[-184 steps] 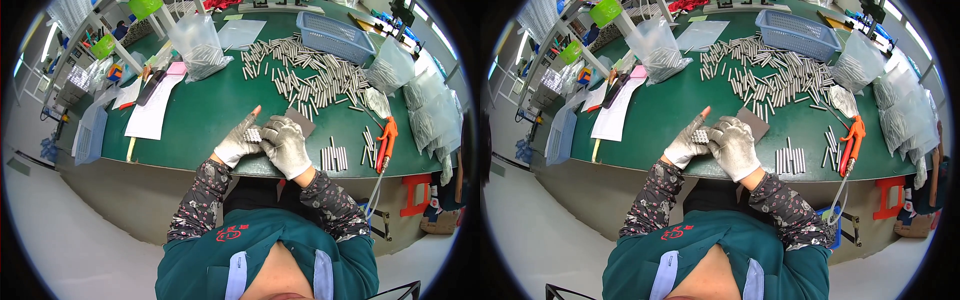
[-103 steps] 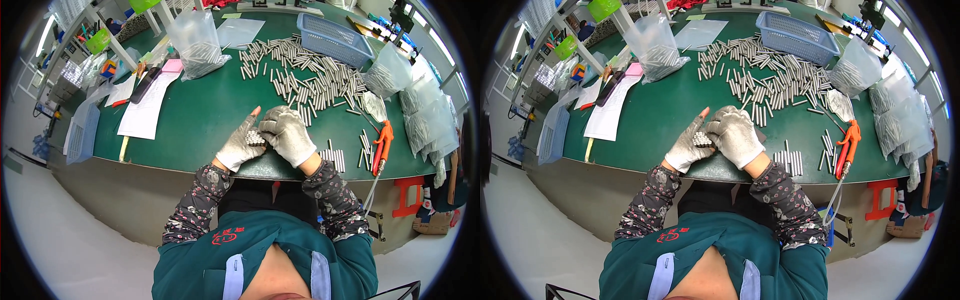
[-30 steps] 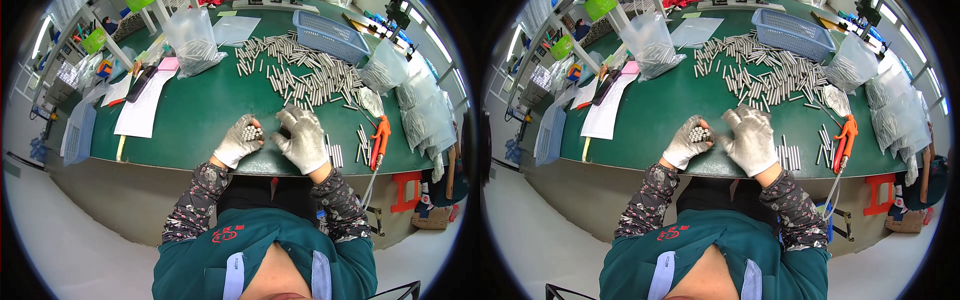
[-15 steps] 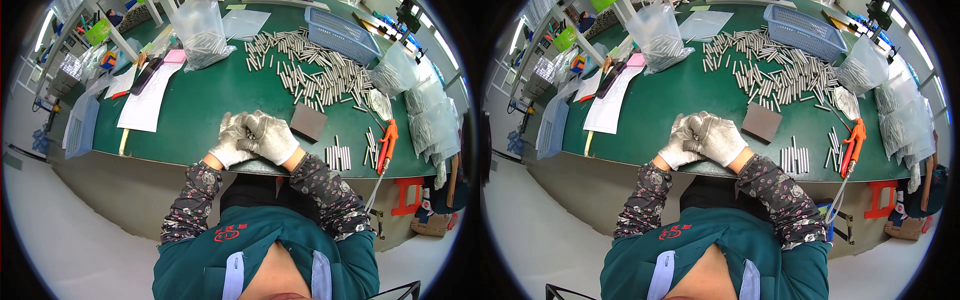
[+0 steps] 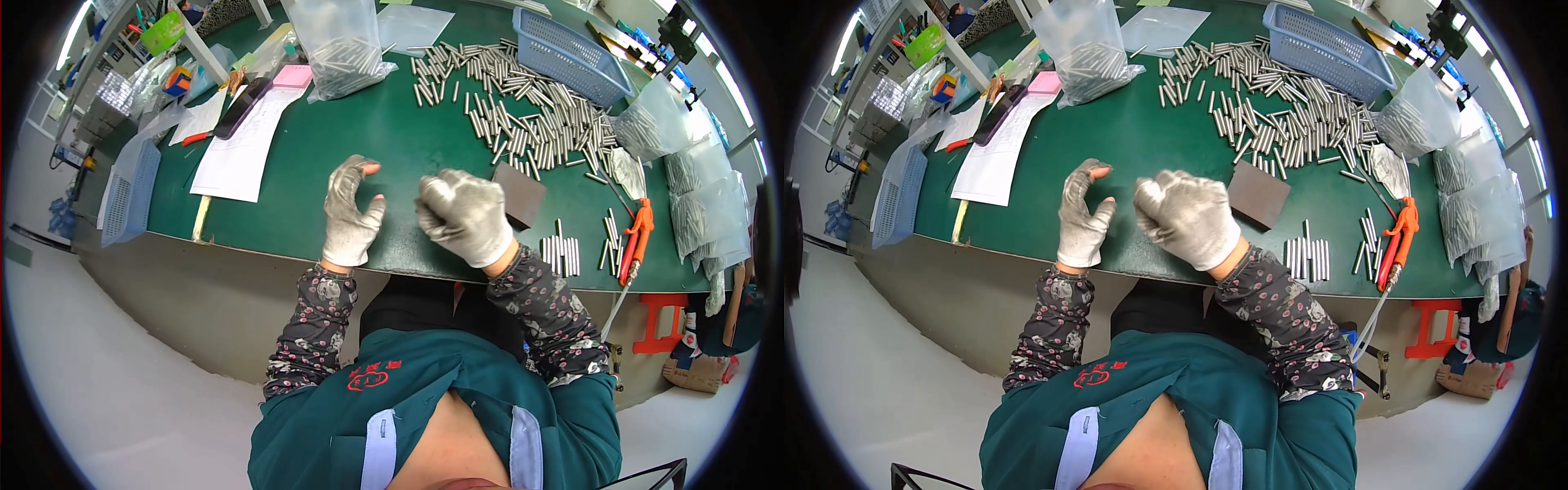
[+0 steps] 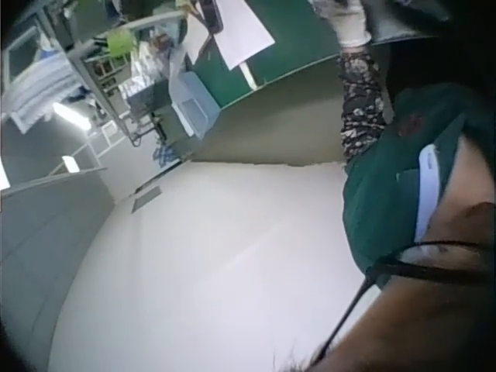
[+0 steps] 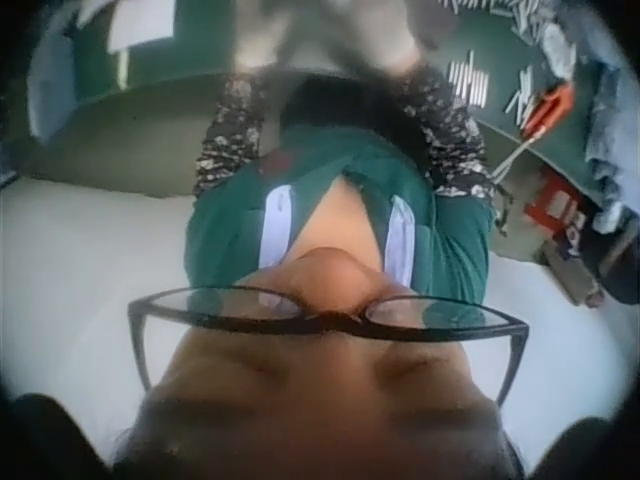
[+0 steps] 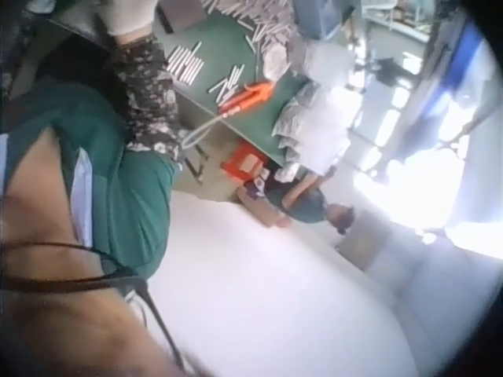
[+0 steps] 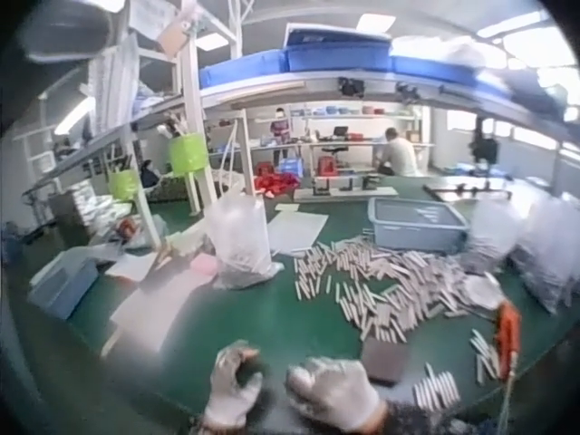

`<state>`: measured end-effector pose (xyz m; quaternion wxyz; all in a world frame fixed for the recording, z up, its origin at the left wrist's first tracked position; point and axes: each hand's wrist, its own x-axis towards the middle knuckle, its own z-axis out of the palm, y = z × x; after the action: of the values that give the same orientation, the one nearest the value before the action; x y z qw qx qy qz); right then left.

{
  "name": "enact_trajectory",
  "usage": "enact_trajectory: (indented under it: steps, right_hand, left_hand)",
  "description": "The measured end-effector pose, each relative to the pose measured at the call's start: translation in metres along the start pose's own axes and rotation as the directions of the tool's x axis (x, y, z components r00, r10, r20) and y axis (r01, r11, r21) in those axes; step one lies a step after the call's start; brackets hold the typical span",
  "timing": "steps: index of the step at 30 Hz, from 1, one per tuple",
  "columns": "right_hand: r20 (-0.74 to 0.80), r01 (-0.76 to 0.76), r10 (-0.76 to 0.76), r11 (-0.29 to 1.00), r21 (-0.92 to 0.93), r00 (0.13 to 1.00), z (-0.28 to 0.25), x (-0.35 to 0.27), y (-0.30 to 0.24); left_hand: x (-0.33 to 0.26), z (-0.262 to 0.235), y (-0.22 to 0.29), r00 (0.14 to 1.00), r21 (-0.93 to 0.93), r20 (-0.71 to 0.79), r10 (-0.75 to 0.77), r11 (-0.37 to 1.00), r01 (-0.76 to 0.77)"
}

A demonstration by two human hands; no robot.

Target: Sanding the ends of bundles of small metal pins at a factory workbench.

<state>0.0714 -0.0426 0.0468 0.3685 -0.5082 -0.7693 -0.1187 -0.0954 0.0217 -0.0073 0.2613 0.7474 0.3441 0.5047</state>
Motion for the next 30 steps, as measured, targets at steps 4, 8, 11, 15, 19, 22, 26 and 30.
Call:
enact_trajectory:
  steps: [4, 8, 11, 15, 19, 22, 26, 30]
  right_hand:
    - [0.086, -0.066, 0.059, 0.994, 0.092, 0.995, 0.019, -0.013, 0.017]
    - [0.138, -0.549, 0.703, 0.402, 0.733, 0.698, 0.030, -0.012, 0.021]
    - [0.574, -0.347, 0.706, -0.460, 0.817, 0.415, 0.021, -0.006, 0.017]
    - [0.731, -0.250, 0.485, -0.723, 0.644, 0.480, 0.034, -0.013, 0.009]
    - [0.549, -0.077, 0.484, -0.699, 0.711, 0.682, 0.057, -0.035, 0.023]
    - [0.537, -0.022, 0.393, -0.792, 0.611, 0.746, 0.068, -0.041, 0.028]
    - [0.473, -0.158, 0.388, -0.617, 0.770, 0.791, 0.072, -0.044, 0.033]
    - [0.255, -0.173, 0.196, -0.360, 0.917, 0.947, 0.058, -0.036, 0.030]
  left_hand:
    - [0.001, 0.003, -0.001, 0.998, 0.024, -0.005, -0.057, 0.998, 0.057]
    - [0.004, 0.006, 0.005, 0.986, -0.045, 0.141, 0.084, 0.996, -0.079]
    - [0.003, 0.022, 0.021, 0.928, -0.025, 0.269, 0.259, 0.965, -0.262]
    - [0.002, 0.054, 0.038, 0.962, -0.055, 0.158, 0.224, 0.975, -0.217]
    - [0.005, 0.068, 0.047, 0.963, 0.098, 0.148, 0.226, 0.965, -0.242]
    - [0.004, 0.070, 0.044, 0.959, 0.167, 0.175, 0.223, 0.953, -0.253]
    - [0.005, 0.072, 0.043, 0.962, 0.205, 0.201, 0.185, 0.952, -0.226]
    - [0.007, 0.071, 0.043, 0.965, 0.204, 0.209, 0.156, 0.958, -0.200]
